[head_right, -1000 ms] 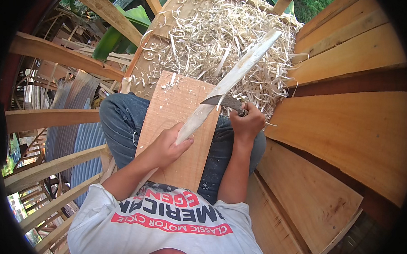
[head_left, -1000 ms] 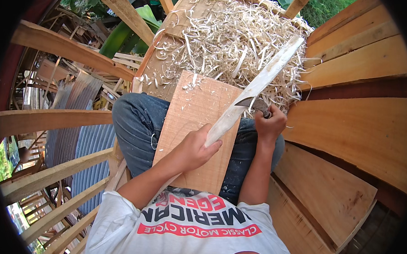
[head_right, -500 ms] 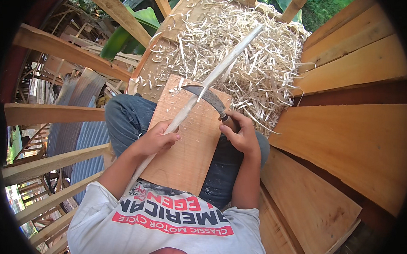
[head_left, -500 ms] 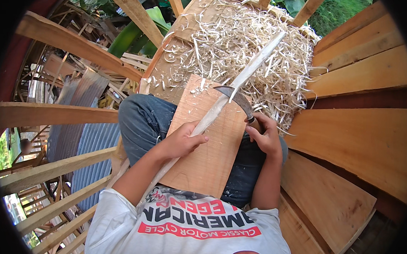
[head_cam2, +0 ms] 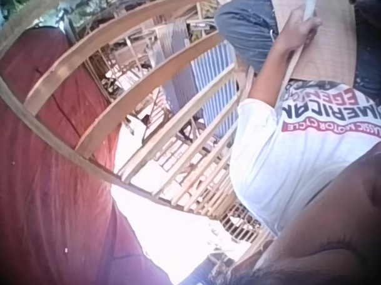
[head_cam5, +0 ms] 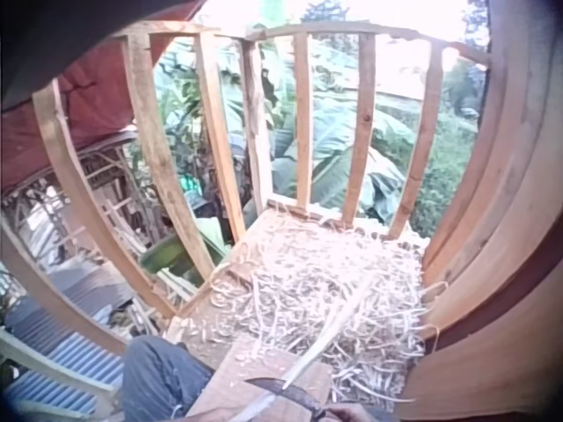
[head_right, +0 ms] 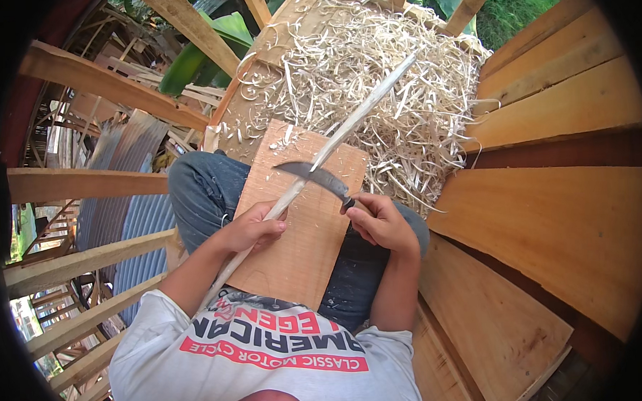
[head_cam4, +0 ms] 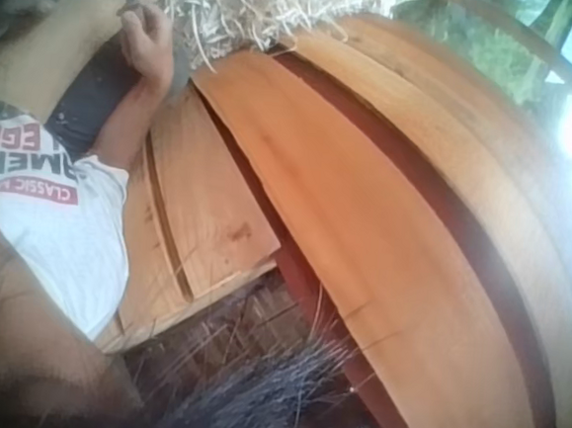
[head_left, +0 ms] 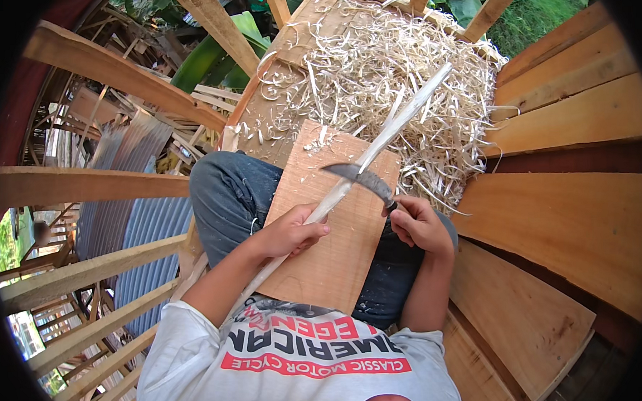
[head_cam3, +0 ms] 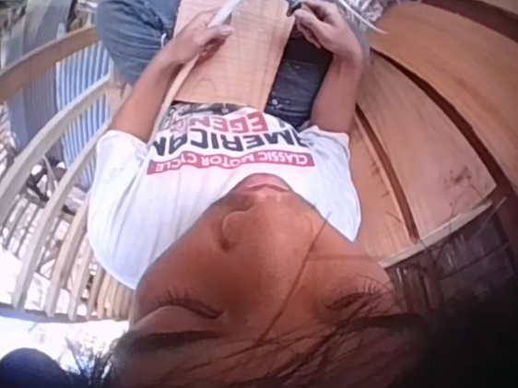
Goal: The person sits on the floor and uses a curved knife to shave and shape a long wooden stick held against a flat board. Wood shavings accumulate on the board as the person repeatedly scrapes the stick's surface.
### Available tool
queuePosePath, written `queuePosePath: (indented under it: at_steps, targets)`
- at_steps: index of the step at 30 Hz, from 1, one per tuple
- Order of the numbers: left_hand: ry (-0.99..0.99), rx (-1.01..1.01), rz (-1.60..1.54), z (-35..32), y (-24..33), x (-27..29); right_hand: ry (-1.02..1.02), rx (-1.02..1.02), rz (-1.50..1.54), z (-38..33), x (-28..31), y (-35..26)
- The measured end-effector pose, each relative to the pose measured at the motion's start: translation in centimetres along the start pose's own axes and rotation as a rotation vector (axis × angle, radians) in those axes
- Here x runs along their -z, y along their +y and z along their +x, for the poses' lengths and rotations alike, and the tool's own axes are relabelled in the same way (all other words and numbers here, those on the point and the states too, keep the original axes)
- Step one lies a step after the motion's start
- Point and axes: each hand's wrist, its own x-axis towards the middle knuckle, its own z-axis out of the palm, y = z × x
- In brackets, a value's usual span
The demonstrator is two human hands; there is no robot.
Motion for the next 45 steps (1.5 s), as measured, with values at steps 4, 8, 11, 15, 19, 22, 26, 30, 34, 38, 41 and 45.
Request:
queuePosePath:
  at_steps: [4,8,11,15,19,22,26,30,34,38,41,45]
  targets:
    - [0.038,-0.029,0.061,0.4,-0.6,0.2,0.210,0.106,-0.003,0.4,-0.5,0.2]
    - [0.033,-0.018,-0.043,0.5,-0.5,0.2,0.271,0.173,-0.060,1.0,-1.1,0.9]
    - [-0.008,-0.039,-0.136,0.6,-0.4,0.5,0.363,0.215,-0.137,1.5,-2.3,1.3]
    - [-0.051,-0.062,-0.219,0.7,-0.3,0.6,0.474,0.351,-0.328,2.1,-2.7,2.8]
    - [-0.068,-0.044,-0.238,0.9,-0.2,0.8,0.526,0.475,-0.495,3.0,-2.5,2.9]
    - [-0.080,-0.048,-0.263,1.0,-0.3,1.0,0.335,0.135,-0.174,2.2,-1.9,1.7]
    - [-0.009,-0.027,-0.161,0.8,-0.4,0.6,0.128,0.025,-0.037,1.5,-1.2,0.8]
    - [0.058,-0.002,-0.001,0.9,0.2,-0.3,0.343,0.166,-0.022,1.8,-1.4,1.2]
    - [0.046,0.002,-0.051,1.4,-0.5,0.4,0.408,0.227,0.027,2.1,-2.5,1.1]
    - [0.007,-0.022,-0.127,1.4,-0.7,0.7,0.646,0.383,-0.269,3.0,-3.4,2.1]
    - [-0.025,-0.048,-0.159,1.4,-0.8,0.7,0.730,0.430,-0.291,3.7,-1.9,3.3]
    - [-0.053,-0.069,-0.228,1.2,-0.8,0.9,0.342,0.168,-0.011,2.0,-1.0,1.5]
